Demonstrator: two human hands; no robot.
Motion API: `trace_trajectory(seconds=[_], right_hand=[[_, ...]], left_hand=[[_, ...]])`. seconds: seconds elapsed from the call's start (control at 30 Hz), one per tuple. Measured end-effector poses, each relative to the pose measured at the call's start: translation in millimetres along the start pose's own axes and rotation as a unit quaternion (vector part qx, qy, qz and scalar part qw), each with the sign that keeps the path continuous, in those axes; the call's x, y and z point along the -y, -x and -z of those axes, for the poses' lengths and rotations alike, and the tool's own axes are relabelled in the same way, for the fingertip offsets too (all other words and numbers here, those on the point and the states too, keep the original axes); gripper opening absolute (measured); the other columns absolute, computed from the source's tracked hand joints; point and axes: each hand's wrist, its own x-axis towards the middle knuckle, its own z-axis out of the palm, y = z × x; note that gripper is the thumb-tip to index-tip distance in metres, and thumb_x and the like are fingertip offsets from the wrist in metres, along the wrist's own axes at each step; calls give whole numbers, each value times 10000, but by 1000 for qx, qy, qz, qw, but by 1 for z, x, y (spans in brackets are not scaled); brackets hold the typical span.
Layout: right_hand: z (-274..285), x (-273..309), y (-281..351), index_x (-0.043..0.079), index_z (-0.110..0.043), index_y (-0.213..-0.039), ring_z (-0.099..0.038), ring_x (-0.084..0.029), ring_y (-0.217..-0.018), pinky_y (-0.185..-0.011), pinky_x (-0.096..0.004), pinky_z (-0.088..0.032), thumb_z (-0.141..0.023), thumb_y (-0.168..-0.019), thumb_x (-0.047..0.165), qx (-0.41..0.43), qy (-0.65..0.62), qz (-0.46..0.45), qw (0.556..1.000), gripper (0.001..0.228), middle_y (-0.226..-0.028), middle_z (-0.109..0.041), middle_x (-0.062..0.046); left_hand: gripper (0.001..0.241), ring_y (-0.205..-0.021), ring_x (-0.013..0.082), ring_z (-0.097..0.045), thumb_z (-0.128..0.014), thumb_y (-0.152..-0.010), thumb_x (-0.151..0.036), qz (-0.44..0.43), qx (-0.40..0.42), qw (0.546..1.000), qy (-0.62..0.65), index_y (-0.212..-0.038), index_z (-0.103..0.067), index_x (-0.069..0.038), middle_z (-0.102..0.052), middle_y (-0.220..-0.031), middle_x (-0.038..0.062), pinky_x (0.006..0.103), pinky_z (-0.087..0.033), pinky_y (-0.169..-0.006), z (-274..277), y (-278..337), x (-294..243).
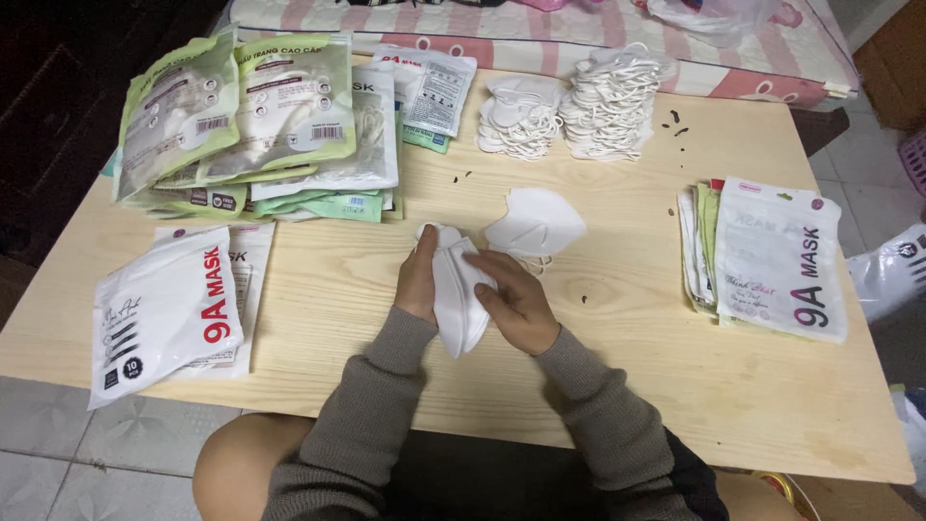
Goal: Packaging individual face masks into plastic sleeves and then into a larger bag
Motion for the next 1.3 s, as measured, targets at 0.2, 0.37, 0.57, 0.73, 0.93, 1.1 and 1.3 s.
trace_trajectory(seconds=[0.2, 0.37, 0.57, 0.73, 0.93, 1.1, 1.3], right_hand=[[-1, -3, 2, 15, -758, -1167, -637, -315, -1208, -1007, -476, -496, -725, -927, 72, -7, -10, -23, 1000, 249, -1231, -682, -202], [-1, -17, 8, 7, -750, -1174, -635, -288, -1216, -1022, -448, -486, -805, -856, 29, -20, -29, -25, 999, 324, -1237, -673, -196], [-6, 8, 0, -12, -560, -1426, -517, -269, -1321, -1104, -507, -418, -657, -965, 22, -14, -80, -79, 994, 472, -1409, -593, -213], [-2, 1, 8, -24, -420, -1510, -644, -303, -1125, -921, -494, -585, -783, -861, 29, -1, -47, -170, 984, 746, -1271, -646, -264], [28, -23, 5, 32, -633, -1333, -707, -272, -965, -725, -411, -648, -734, -894, 31, -57, -3, -229, 972, 452, -1135, -709, -181], [52, -22, -5, 64, -626, -1260, -745, -245, -801, -622, -363, -700, -718, -878, -6, -172, -153, -274, 934, 400, -1094, -664, -87], [51, -28, -4, 33, -639, -1221, -750, -277, -902, -760, -371, -655, -668, -889, -45, -184, -250, -304, 901, 342, -1064, -709, -126]], left_hand=[[788, -1282, 259, -576, -674, -928, -581, -3, -4, 1000, -22, -1490, -499, -57, -608, -1395, 171, 432, -480, -1098, 2, 5, -2], [693, -1171, 237, -615, -673, -953, -541, -15, -4, 1000, -15, -1443, -557, -64, -654, -1274, 137, 410, -526, -1032, 11, -11, 10], [690, -1142, 246, -637, -677, -951, -549, -34, -7, 999, -33, -1423, -574, -55, -675, -1243, 163, 417, -547, -1000, 12, -19, 13], [807, -1412, 306, -473, -610, -949, -625, -64, -49, 986, -148, -1524, -456, -80, -504, -1514, 198, 462, -402, -1181, -12, 36, -24], [940, -1512, 439, -260, -563, -965, -617, -103, -23, 978, -178, -1583, -228, 6, -269, -1604, 320, 562, -248, -1242, -11, 28, -20], [943, -1155, 392, -552, -745, -918, -585, -134, -30, 989, -59, -1551, -270, -70, -323, -1472, 299, 495, -598, -859, 27, -47, 28], [599, -897, 412, -737, -735, -931, -308, 46, 212, 976, -4, -1349, -505, 54, -660, -1008, 217, 580, -623, -786, 9, -8, 32]])
